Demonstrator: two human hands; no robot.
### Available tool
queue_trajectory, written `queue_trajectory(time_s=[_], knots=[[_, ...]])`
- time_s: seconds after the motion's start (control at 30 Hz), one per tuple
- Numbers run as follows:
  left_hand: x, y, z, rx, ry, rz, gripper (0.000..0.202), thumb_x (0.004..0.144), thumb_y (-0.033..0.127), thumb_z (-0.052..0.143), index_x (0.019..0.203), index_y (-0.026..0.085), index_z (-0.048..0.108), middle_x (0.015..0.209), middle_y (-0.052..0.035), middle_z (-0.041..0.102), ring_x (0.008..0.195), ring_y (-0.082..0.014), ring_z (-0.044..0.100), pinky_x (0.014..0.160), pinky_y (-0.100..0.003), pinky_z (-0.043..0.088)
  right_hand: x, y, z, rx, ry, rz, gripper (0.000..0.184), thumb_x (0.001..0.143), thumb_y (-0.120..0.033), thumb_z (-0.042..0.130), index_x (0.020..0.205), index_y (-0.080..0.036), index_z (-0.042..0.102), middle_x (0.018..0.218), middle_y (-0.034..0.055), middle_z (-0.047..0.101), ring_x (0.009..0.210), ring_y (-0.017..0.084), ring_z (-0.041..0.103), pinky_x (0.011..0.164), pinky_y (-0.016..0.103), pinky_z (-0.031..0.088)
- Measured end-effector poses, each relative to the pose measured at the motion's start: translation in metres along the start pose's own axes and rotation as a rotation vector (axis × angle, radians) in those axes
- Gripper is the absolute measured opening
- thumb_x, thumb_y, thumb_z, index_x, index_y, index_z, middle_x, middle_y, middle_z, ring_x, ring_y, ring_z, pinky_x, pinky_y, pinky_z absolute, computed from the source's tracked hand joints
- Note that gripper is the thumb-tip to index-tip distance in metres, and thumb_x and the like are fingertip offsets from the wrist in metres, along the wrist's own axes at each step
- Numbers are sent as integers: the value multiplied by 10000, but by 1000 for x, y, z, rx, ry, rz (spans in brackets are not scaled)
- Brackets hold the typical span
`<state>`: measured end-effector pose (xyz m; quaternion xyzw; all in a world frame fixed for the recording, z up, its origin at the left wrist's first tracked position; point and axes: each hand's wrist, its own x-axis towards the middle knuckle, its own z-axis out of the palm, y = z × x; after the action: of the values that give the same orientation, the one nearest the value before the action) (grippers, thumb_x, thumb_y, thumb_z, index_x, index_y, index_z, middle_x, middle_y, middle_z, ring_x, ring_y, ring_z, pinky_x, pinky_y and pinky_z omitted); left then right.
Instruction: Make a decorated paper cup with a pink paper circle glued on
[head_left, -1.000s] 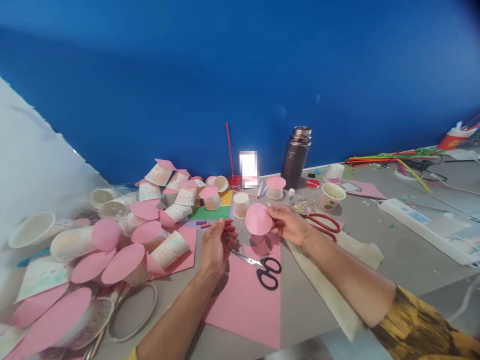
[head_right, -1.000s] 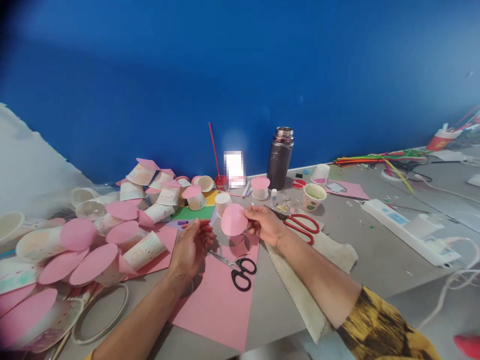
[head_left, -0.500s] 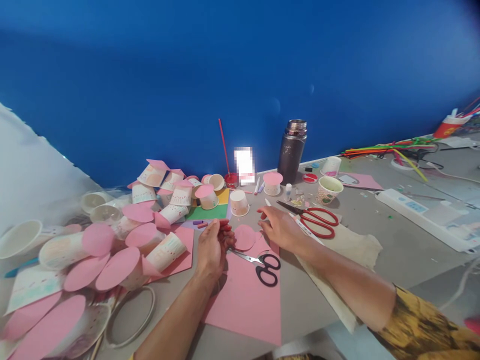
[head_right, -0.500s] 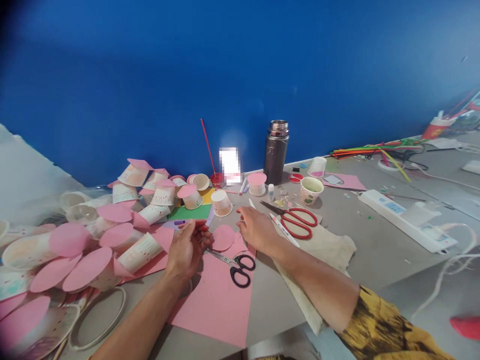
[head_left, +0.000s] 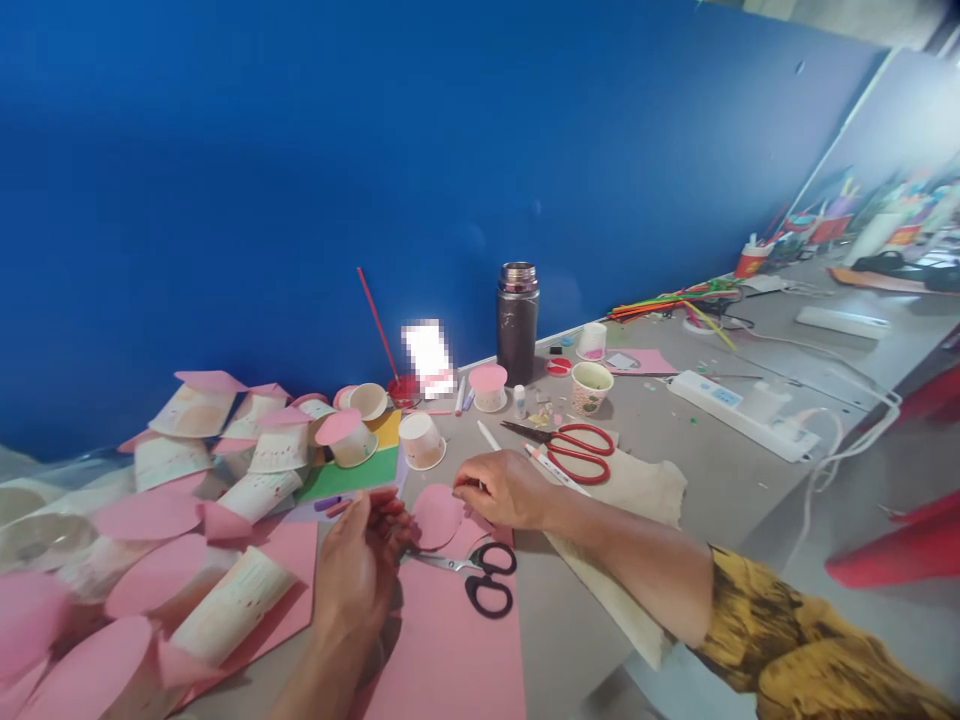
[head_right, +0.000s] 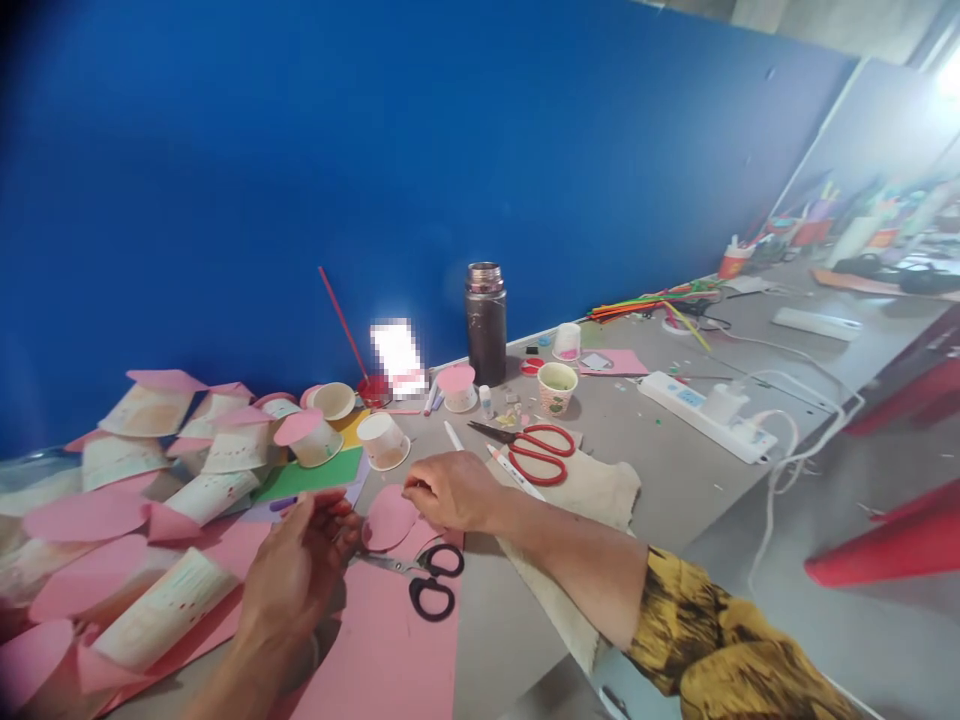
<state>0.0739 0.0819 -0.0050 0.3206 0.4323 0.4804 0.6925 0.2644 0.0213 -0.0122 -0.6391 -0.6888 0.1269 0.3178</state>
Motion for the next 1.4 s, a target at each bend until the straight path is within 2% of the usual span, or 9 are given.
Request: queue_trajectory(time_s=[0.23, 0.57, 0.73, 0.93, 1.03, 1.13, 1.23, 1.33, 1.4], knots=[[0, 1, -1, 4, -32, -14, 269, 939, 310, 578, 761, 131, 671, 643, -26, 625, 539, -137, 599, 503, -233, 535, 3, 4, 0, 11, -17, 9, 100, 923, -233, 686, 889, -218, 779, 860, 21, 800, 782, 169, 688, 677, 256, 401], [1, 3, -5, 12, -58, 102, 302, 764, 423, 782, 794, 142, 674, 690, -15, 632, 626, -125, 593, 548, -210, 490, 3, 9, 1, 45, -3, 30, 122, 915, -207, 664, 882, -216, 782, 826, 33, 794, 756, 177, 678, 669, 268, 387], [2, 24, -2, 401, -101, 196, 433, 596, 383, 896, 930, 175, 714, 973, -72, 708, 929, -227, 667, 740, -300, 525, 3, 16, 1, 70, 1, 23, 155, 922, -224, 628, 868, -211, 773, 790, 29, 781, 722, 176, 656, 654, 272, 382], [17, 44, 25, 769, -122, 461, 459, 598, 227, 847, 1033, 210, 701, 1206, -116, 707, 1213, -318, 606, 1044, -417, 410, 5, 24, 2, 83, 29, 3, 167, 918, -244, 612, 878, -208, 770, 796, 24, 777, 716, 171, 652, 652, 266, 386], [26, 42, 32, 765, -61, 603, 362, 676, 231, 773, 1028, 203, 694, 1134, -93, 715, 1124, -272, 642, 974, -363, 453, 7, 28, 1, 87, 58, 6, 172, 924, -263, 612, 866, -197, 761, 792, 35, 773, 720, 175, 648, 664, 268, 385], [17, 39, 26, 701, -18, 637, 221, 776, 273, 684, 982, 195, 692, 761, -17, 690, 787, -206, 676, 761, -293, 491, 7, 31, 1, 83, 85, 18, 257, 958, -327, 581, 812, -188, 740, 722, 34, 738, 678, 172, 614, 655, 275, 368], [-16, 45, 14, 759, -194, 491, 222, 883, 382, 609, 899, 189, 717, 437, 56, 475, 450, -170, 541, 553, -269, 422, 7, 32, 1, 80, 81, 29, 317, 968, -360, 555, 753, -189, 713, 657, 13, 698, 628, 157, 571, 627, 271, 341], [-53, 56, 2, 981, -431, 408, 193, 857, 386, 682, 833, 212, 760, 537, -2, 625, 493, -182, 594, 512, -261, 398, 7, 30, 1, 70, 64, 38, 295, 941, -321, 567, 714, -191, 701, 643, 7, 685, 622, 154, 555, 619, 270, 327], [-64, 58, -5, 1127, -450, 457, 153, 832, 349, 699, 880, 233, 786, 686, -38, 723, 604, -220, 661, 555, -277, 435, 7, 30, 1, 61, 50, 46, 260, 925, -287, 573, 732, -190, 716, 687, 21, 708, 658, 167, 573, 636, 276, 336]])
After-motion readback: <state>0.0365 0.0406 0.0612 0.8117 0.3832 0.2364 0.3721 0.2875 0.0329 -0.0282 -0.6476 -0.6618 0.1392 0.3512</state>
